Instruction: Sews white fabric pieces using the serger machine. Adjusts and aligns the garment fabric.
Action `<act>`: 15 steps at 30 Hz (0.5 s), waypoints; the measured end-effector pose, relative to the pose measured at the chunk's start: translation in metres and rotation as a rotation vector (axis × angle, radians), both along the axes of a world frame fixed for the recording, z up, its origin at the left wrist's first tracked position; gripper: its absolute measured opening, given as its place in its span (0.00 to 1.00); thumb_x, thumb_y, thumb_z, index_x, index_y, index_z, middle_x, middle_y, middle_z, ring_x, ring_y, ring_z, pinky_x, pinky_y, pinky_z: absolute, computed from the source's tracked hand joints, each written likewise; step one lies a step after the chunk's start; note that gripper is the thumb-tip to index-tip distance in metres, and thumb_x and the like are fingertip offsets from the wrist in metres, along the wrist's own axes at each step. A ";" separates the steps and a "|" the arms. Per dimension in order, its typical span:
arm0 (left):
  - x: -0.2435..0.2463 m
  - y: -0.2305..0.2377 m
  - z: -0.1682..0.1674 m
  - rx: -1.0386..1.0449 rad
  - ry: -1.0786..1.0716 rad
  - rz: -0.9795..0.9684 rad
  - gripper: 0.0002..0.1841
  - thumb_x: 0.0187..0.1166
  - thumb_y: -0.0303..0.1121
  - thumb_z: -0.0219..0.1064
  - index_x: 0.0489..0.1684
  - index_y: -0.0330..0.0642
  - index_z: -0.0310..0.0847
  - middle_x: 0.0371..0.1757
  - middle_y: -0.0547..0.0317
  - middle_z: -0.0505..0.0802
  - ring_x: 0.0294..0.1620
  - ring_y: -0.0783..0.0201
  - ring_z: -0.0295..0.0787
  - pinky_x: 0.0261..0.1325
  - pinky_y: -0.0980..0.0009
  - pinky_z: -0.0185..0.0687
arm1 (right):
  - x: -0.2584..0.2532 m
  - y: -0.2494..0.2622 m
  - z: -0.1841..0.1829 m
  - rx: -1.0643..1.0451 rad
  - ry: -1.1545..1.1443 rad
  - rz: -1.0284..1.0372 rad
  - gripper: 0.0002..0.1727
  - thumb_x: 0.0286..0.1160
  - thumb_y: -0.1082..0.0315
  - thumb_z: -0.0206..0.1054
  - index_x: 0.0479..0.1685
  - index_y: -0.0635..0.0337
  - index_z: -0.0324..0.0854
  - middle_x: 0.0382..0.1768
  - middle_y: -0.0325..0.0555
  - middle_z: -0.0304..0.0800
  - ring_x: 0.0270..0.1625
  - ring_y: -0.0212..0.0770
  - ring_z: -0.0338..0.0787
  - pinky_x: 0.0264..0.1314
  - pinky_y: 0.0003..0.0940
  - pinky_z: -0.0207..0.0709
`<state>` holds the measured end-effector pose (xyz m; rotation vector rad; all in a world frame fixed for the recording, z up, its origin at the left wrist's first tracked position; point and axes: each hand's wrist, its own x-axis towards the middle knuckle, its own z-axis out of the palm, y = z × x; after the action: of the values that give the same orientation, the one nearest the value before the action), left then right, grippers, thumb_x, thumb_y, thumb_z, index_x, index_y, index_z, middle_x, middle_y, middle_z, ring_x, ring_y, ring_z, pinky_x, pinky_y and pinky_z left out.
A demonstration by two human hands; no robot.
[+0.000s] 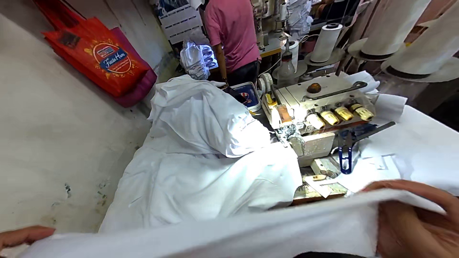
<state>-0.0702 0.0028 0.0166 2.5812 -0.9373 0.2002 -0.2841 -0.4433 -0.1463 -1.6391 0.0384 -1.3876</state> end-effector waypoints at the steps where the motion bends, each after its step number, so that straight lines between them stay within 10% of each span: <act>1: 0.015 -0.008 0.001 -0.004 -0.012 0.004 0.14 0.72 0.21 0.64 0.49 0.15 0.80 0.48 0.29 0.90 0.40 0.59 0.87 0.43 0.68 0.84 | 0.009 -0.002 -0.006 0.064 0.004 -0.028 0.17 0.82 0.69 0.63 0.56 0.30 0.87 0.52 0.06 0.91 0.52 0.10 0.88 0.56 0.09 0.81; 6: 0.118 -0.093 -0.044 0.071 -0.096 0.161 0.15 0.74 0.19 0.68 0.57 0.22 0.84 0.50 0.22 0.89 0.52 0.25 0.86 0.55 0.27 0.75 | 0.063 -0.016 -0.047 0.431 0.105 -0.069 0.11 0.78 0.79 0.59 0.44 0.55 0.85 0.37 0.19 0.92 0.40 0.15 0.89 0.47 0.15 0.85; 8: 0.126 -0.145 -0.069 0.125 -0.124 0.235 0.20 0.82 0.23 0.66 0.70 0.23 0.79 0.67 0.14 0.81 0.67 0.13 0.76 0.63 0.17 0.65 | 0.078 -0.018 -0.055 0.422 0.194 -0.090 0.08 0.80 0.78 0.59 0.44 0.66 0.84 0.37 0.27 0.91 0.42 0.15 0.88 0.51 0.15 0.84; 15: 0.014 -0.291 -0.160 -0.192 -0.303 -0.562 0.20 0.82 0.38 0.64 0.60 0.28 0.87 0.65 0.29 0.87 0.69 0.33 0.83 0.71 0.40 0.75 | 0.078 -0.010 -0.083 0.165 0.159 -0.119 0.08 0.76 0.78 0.64 0.42 0.74 0.87 0.39 0.40 0.95 0.45 0.15 0.89 0.56 0.15 0.82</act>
<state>-0.0561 -0.2881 -0.1431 2.0498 -1.6191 0.4992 -0.2059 -0.4530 -0.2298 -1.6259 0.3393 -1.3022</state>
